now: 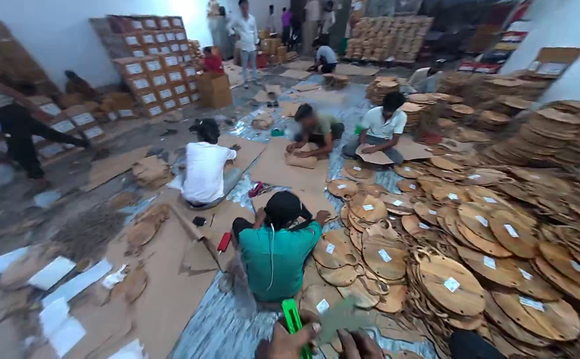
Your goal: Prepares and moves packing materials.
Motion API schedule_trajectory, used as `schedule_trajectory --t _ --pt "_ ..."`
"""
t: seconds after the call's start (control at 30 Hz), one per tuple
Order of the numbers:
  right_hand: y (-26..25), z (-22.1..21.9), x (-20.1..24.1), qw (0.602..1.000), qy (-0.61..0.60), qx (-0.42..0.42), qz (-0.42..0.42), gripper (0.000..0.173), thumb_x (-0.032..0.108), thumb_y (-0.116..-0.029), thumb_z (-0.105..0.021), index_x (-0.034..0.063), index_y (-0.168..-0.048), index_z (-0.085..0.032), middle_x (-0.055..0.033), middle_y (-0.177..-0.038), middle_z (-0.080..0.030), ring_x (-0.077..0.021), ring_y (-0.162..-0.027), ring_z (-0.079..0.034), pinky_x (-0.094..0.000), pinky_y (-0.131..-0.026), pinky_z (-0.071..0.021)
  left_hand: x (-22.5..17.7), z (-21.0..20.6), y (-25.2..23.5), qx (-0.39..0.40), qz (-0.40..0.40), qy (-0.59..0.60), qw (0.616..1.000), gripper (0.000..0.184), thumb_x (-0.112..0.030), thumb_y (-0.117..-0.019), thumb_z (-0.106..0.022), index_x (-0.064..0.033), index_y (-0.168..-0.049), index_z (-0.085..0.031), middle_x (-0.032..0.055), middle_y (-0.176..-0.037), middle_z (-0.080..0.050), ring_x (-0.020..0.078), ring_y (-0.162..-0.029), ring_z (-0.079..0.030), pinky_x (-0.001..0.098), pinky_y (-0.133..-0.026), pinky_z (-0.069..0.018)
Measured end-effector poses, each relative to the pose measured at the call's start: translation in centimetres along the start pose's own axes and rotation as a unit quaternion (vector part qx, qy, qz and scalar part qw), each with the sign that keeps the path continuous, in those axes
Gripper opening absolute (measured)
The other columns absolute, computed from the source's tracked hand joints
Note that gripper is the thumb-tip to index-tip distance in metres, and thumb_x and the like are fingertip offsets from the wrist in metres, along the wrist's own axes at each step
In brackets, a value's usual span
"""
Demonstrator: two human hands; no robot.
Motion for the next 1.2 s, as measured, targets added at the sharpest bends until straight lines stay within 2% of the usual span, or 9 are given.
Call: schedule_trajectory --t 0.1,0.17,0.3,0.4,0.5,0.73,0.93,1.07,1.2 --pt "0.7 -5.1 -1.4 0.997 -0.007 0.07 -0.027 0.013 -0.008 -0.0894 -0.059 0.0026 -0.089 -0.066 0.0083 -0.07 -0.066 0.0031 -0.054 -0.055 -0.0159 -0.051 -0.0476 0.0 5.7 0.5 -0.083 -0.031 0.087 0.992 0.011 0.003 -0.0953 -0.061 -0.0004 -0.104 -0.066 0.0041 -0.09 -0.071 0.0098 -0.074 -0.067 0.0244 -0.065 -0.0576" --pt "0.7 -8.4 -2.7 0.992 -0.027 0.118 -0.036 0.009 -0.004 -0.09 -0.064 0.0022 -0.088 -0.069 0.0048 -0.071 -0.068 0.001 -0.054 -0.056 -0.0163 -0.05 -0.0467 -0.7 9.2 0.8 -0.139 -0.045 0.164 0.976 0.01 0.004 -0.0967 -0.059 0.0006 -0.103 -0.066 0.0088 -0.089 -0.072 0.0137 -0.074 -0.069 0.0251 -0.063 -0.0584" --pt "1.1 -15.8 -4.0 0.976 -0.056 0.203 -0.047 0.005 0.001 -0.0886 -0.068 0.0022 -0.09 -0.073 0.0012 -0.075 -0.071 0.0 -0.055 -0.057 -0.0161 -0.049 -0.0462 -3.1 16.4 1.0 -0.241 -0.083 0.238 0.937 0.009 0.003 -0.0995 -0.057 0.0007 -0.104 -0.064 0.0108 -0.087 -0.07 0.016 -0.072 -0.068 0.0264 -0.062 -0.0581" --pt "1.6 -21.9 -5.5 0.961 -0.04 0.265 -0.071 0.012 0.004 -0.0884 -0.071 -0.0007 -0.098 -0.074 -0.0005 -0.078 -0.072 -0.0018 -0.058 -0.059 -0.0173 -0.051 -0.0487 -4.6 20.8 0.8 -0.284 -0.107 0.258 0.917 0.01 0.004 -0.0974 -0.056 0.0005 -0.103 -0.064 0.0101 -0.087 -0.071 0.0154 -0.073 -0.069 0.0262 -0.063 -0.0581" --pt "1.9 -28.2 -7.5 0.95 -0.03 0.295 -0.097 0.014 0.004 -0.0867 -0.072 -0.0013 -0.099 -0.073 -0.0015 -0.078 -0.072 -0.0026 -0.058 -0.059 -0.0177 -0.05 -0.0472 -6.5 25.2 -0.5 -0.299 -0.108 0.269 0.909 0.011 0.003 -0.0979 -0.055 0.0002 -0.104 -0.063 0.0098 -0.089 -0.071 0.0151 -0.075 -0.069 0.0259 -0.063 -0.0578" --pt "2.1 -43.6 -10.2 0.932 -0.044 0.353 -0.061 0.011 0.004 -0.0847 -0.075 0.0015 -0.095 -0.075 0.0014 -0.079 -0.073 -0.0007 -0.062 -0.061 -0.0169 -0.055 -0.0509 -14.4 36.6 -4.7 -0.306 -0.129 0.257 0.908 0.009 0.0 -0.094 -0.059 -0.0013 -0.098 -0.067 0.0083 -0.088 -0.071 0.0134 -0.077 -0.069 0.0254 -0.064 -0.0582" --pt "1.2 -53.6 -10.9 0.922 -0.026 0.382 -0.057 0.01 0.006 -0.0845 -0.077 0.0027 -0.094 -0.074 0.0025 -0.08 -0.073 -0.0001 -0.064 -0.062 -0.0168 -0.056 -0.0521 -19.1 42.5 -7.9 -0.331 -0.141 0.293 0.886 0.01 0.001 -0.0914 -0.06 -0.0014 -0.096 -0.068 0.0077 -0.088 -0.07 0.0108 -0.07 -0.067 0.0241 -0.06 -0.0575" --pt "-0.6 -60.3 -12.0 0.914 -0.021 0.402 -0.048 0.012 0.004 -0.083 -0.077 0.0019 -0.095 -0.075 0.0019 -0.081 -0.072 -0.0002 -0.065 -0.062 -0.0172 -0.058 -0.0522 -22.3 47.0 -11.0 -0.368 -0.136 0.316 0.864 0.012 0.004 -0.0957 -0.055 -0.0001 -0.101 -0.065 0.009 -0.088 -0.071 0.0121 -0.07 -0.068 0.0241 -0.06 -0.0581" --pt "-3.1 -68.0 -13.4 0.91 -0.036 0.413 -0.026 0.01 0.005 -0.082 -0.079 0.0024 -0.091 -0.075 0.003 -0.08 -0.072 0.0013 -0.066 -0.061 -0.0166 -0.061 -0.0516 -26.6 51.6 -15.6 -0.376 -0.15 0.313 0.859 0.012 0.003 -0.0957 -0.053 -0.0004 -0.102 -0.063 0.0089 -0.089 -0.071 0.0114 -0.068 -0.067 0.0237 -0.059 -0.058"
Point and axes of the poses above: each hand's wrist, its own y-axis away from the middle knuckle, its own z-axis out of the back of the hand, x = y × z, the point moved 7 cm from there along -y, towards the middle knuckle
